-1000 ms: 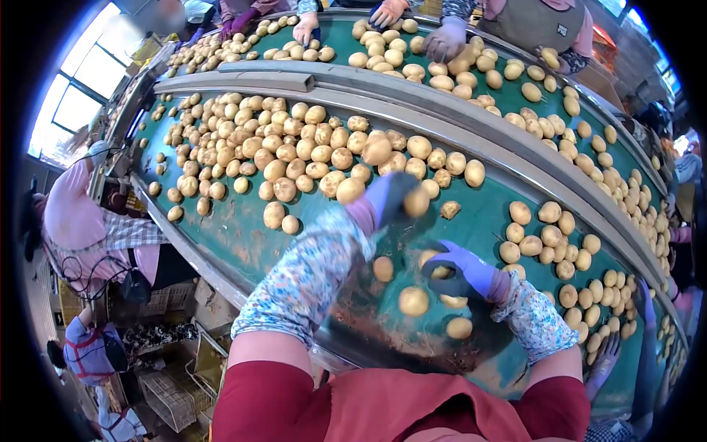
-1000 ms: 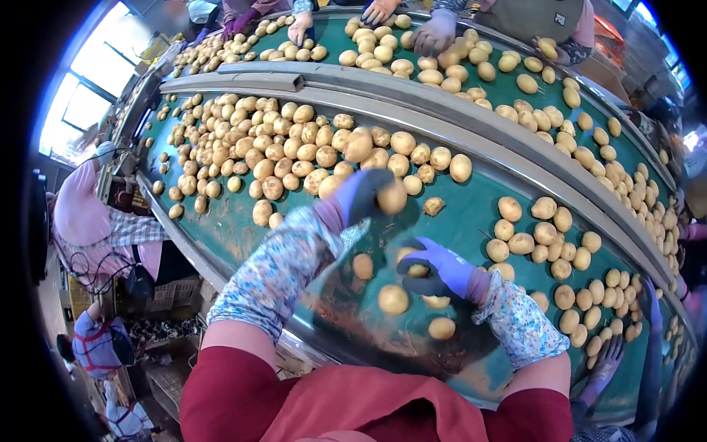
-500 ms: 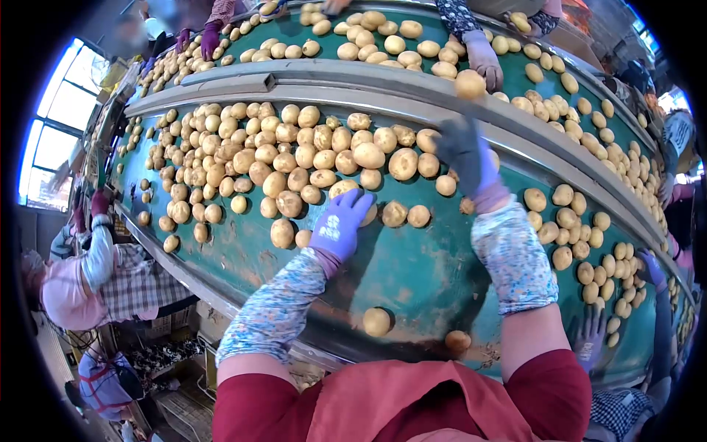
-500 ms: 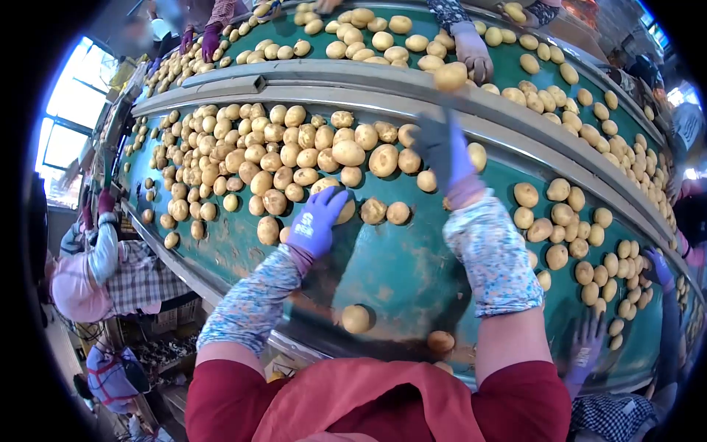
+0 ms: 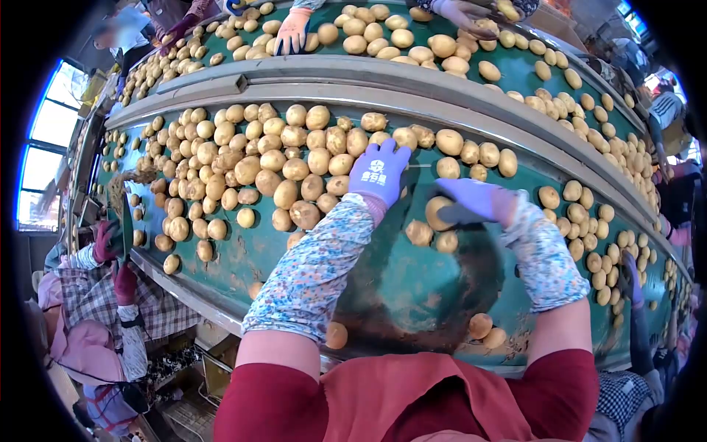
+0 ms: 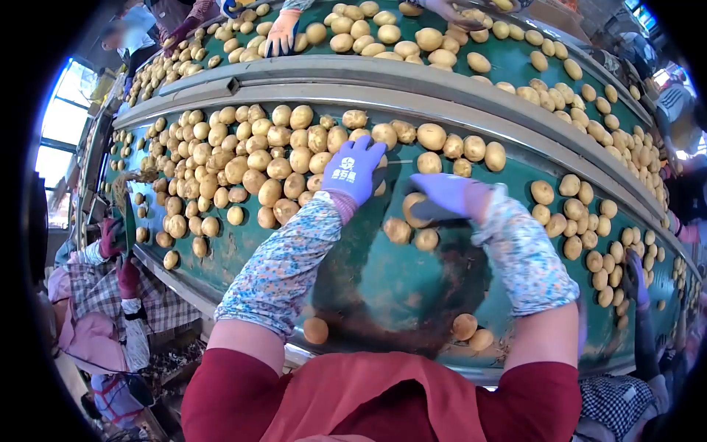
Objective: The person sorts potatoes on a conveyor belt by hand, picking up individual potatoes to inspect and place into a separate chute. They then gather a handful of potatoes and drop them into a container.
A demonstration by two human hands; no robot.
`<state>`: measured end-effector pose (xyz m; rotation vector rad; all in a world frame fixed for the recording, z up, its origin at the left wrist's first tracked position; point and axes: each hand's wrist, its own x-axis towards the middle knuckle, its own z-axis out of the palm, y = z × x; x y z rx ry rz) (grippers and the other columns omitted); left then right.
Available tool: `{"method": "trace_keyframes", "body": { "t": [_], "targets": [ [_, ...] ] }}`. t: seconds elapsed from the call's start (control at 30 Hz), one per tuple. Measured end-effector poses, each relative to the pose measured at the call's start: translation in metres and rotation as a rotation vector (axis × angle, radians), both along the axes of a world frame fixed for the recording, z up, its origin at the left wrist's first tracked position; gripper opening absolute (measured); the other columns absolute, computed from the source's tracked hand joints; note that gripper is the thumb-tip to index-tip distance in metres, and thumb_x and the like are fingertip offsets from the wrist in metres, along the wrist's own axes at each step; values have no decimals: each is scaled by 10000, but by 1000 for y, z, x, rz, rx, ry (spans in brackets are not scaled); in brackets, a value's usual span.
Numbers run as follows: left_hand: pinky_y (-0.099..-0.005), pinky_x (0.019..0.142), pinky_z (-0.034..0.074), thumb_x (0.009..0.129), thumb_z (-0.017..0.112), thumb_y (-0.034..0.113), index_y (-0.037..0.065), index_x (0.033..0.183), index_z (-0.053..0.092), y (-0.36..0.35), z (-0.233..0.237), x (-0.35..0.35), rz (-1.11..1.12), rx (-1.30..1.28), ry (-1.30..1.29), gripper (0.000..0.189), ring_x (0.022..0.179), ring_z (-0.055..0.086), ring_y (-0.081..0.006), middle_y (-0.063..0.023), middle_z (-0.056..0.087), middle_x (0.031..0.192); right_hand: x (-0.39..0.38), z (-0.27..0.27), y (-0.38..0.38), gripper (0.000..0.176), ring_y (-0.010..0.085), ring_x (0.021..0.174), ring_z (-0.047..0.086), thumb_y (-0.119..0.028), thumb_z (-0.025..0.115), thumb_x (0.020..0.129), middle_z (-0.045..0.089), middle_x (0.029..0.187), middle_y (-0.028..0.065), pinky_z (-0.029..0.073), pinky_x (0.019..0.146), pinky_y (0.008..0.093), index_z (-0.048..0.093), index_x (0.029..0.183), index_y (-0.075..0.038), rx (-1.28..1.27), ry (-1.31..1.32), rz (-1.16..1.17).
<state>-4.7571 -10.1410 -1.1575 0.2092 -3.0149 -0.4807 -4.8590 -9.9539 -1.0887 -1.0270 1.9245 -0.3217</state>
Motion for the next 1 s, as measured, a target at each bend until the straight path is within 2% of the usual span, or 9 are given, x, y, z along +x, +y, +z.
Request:
{"method": "trace_keyframes", "body": {
  "t": [0.23,0.37,0.43,0.63,0.7,0.8,0.83,0.9,1.0],
  "targets": [
    [-407,842,539,909,724,338,49,1328,572,-85,22,-46,99,630,0,531,1010,658,-262,-182,663,1179,-62,-24,3,363,200,927,674,-281,539,1014,638,1213,151,560,724,280,575,1287,-45,-1060,-713,-1350],
    [-361,910,527,920,724,284,4,1369,538,-128,66,-33,463,1109,509,561,1044,635,-216,-197,650,1228,-46,-53,-27,365,295,1046,674,-245,587,941,669,1124,135,532,905,441,589,1298,-168,-102,980,-294],
    [-440,904,517,893,677,411,41,1339,566,-154,25,4,119,146,416,590,1055,648,-355,-231,648,1190,-50,-87,-38,538,369,1054,660,-308,745,813,680,1119,175,508,948,472,594,1312,-177,-68,1002,-238],
    [-586,1096,340,907,636,382,49,1402,529,-126,-20,145,41,-60,135,606,1337,443,-442,-201,526,1415,0,16,-80,431,372,1134,641,-327,664,860,685,1202,175,504,966,454,658,1246,-135,380,336,-161],
    [-586,1089,345,916,632,332,73,1374,554,-129,-3,186,-127,3,50,532,1320,455,-431,-177,536,1404,-20,-4,-50,490,266,1102,663,-380,698,870,699,1143,137,500,969,368,647,1238,-60,-32,207,-34],
    [-543,1065,384,886,663,286,75,1297,592,-132,18,234,-257,84,35,467,1261,496,-388,-150,564,1350,-48,-27,-50,422,215,1044,671,-373,574,1016,702,1112,139,520,901,299,641,1236,-19,-846,-651,-1261],
    [-530,1039,414,850,701,279,67,1243,619,-135,20,247,-257,113,56,454,1223,523,-366,-143,578,1318,-85,-47,-44,446,232,1076,679,-363,588,995,713,1113,155,531,907,336,626,1274,-17,-658,-592,-1230],
    [-508,1006,436,840,717,243,55,1211,632,-148,27,268,-252,181,47,425,1182,548,-371,-159,589,1300,-91,-96,-61,519,295,989,706,-418,647,941,730,1073,160,538,899,408,609,1295,-40,-178,623,-575],
    [-483,958,460,831,732,194,28,1174,642,-168,39,273,-82,186,91,392,1138,575,-383,-186,602,1274,-32,-80,-136,468,360,1056,678,-428,676,891,706,1149,178,517,937,449,649,1268,-151,-95,796,-585]
  ]
}}
